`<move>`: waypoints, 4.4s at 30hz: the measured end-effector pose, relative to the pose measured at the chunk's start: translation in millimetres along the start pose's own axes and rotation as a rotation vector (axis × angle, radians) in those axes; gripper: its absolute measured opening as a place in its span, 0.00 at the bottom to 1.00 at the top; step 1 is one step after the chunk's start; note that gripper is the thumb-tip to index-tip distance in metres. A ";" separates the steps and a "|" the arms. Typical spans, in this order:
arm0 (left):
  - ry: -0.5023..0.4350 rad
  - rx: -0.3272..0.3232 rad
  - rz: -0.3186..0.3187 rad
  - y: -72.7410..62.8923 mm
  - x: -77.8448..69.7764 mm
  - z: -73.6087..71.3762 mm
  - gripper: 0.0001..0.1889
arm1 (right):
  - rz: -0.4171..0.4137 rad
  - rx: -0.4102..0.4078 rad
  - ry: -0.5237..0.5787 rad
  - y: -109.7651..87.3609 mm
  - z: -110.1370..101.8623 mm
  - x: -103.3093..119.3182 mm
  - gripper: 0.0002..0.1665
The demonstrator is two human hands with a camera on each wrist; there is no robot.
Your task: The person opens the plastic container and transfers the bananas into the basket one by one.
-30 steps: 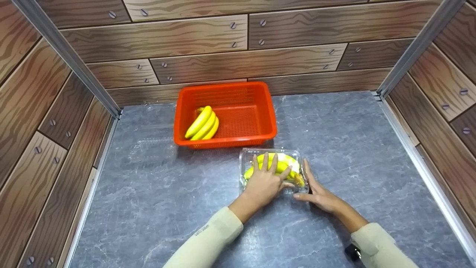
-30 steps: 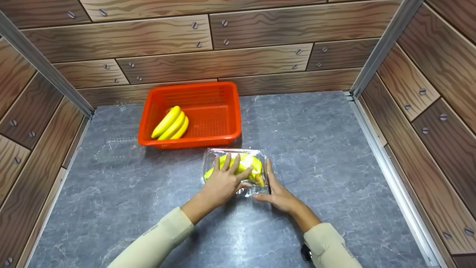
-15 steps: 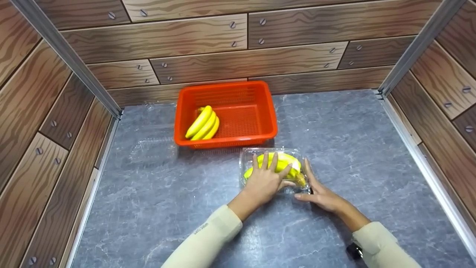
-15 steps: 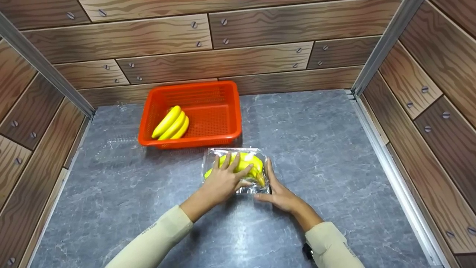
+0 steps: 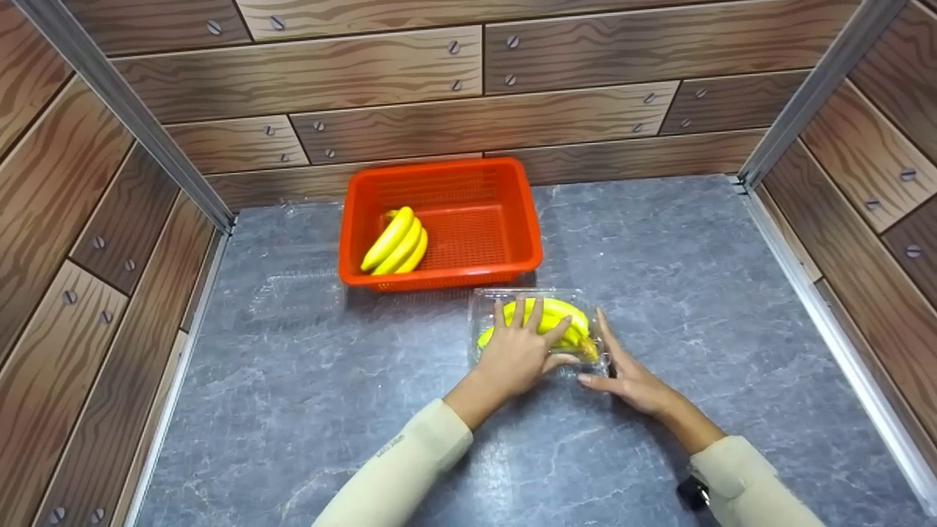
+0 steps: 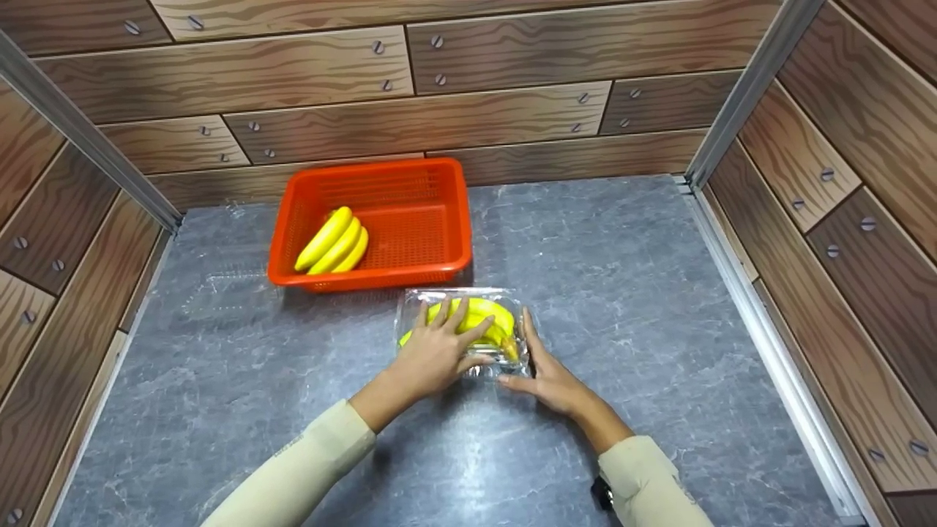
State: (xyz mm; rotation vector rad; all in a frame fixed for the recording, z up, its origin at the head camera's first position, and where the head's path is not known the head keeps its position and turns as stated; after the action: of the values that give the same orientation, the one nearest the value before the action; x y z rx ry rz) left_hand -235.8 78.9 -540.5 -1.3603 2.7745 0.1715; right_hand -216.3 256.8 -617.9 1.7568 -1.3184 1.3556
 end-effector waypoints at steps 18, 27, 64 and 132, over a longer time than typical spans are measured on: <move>-0.054 -0.023 -0.026 -3.5 5.6 -9.3 0.47 | -0.057 -0.012 0.050 0.0 -4.7 1.3 0.64; -0.095 -0.097 -0.012 -14.3 15.4 -7.8 0.47 | -0.018 -0.012 0.010 3.1 -5.7 -3.4 0.65; -0.235 -0.064 -0.090 -29.0 62.3 6.6 0.52 | 0.017 0.004 0.124 6.5 -1.9 -0.9 0.66; -0.383 0.099 -0.133 -8.2 77.3 -14.0 0.64 | -0.015 0.017 0.119 3.0 -6.3 -2.8 0.62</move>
State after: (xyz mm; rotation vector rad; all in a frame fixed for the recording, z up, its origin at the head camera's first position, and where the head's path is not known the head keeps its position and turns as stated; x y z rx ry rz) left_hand -276.6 11.5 -534.3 -1.3215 2.3419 0.2543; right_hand -221.5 262.1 -618.8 1.6667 -1.2306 1.4437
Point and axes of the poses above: each hand's wrist, its own y-axis towards the middle knuckle, its own z-axis out of the palm, x = y × z, the point moved 7 cm from there along y, towards the middle knuckle, and after that the axes turned 4 degrees about -y, right-handed, at the moved point
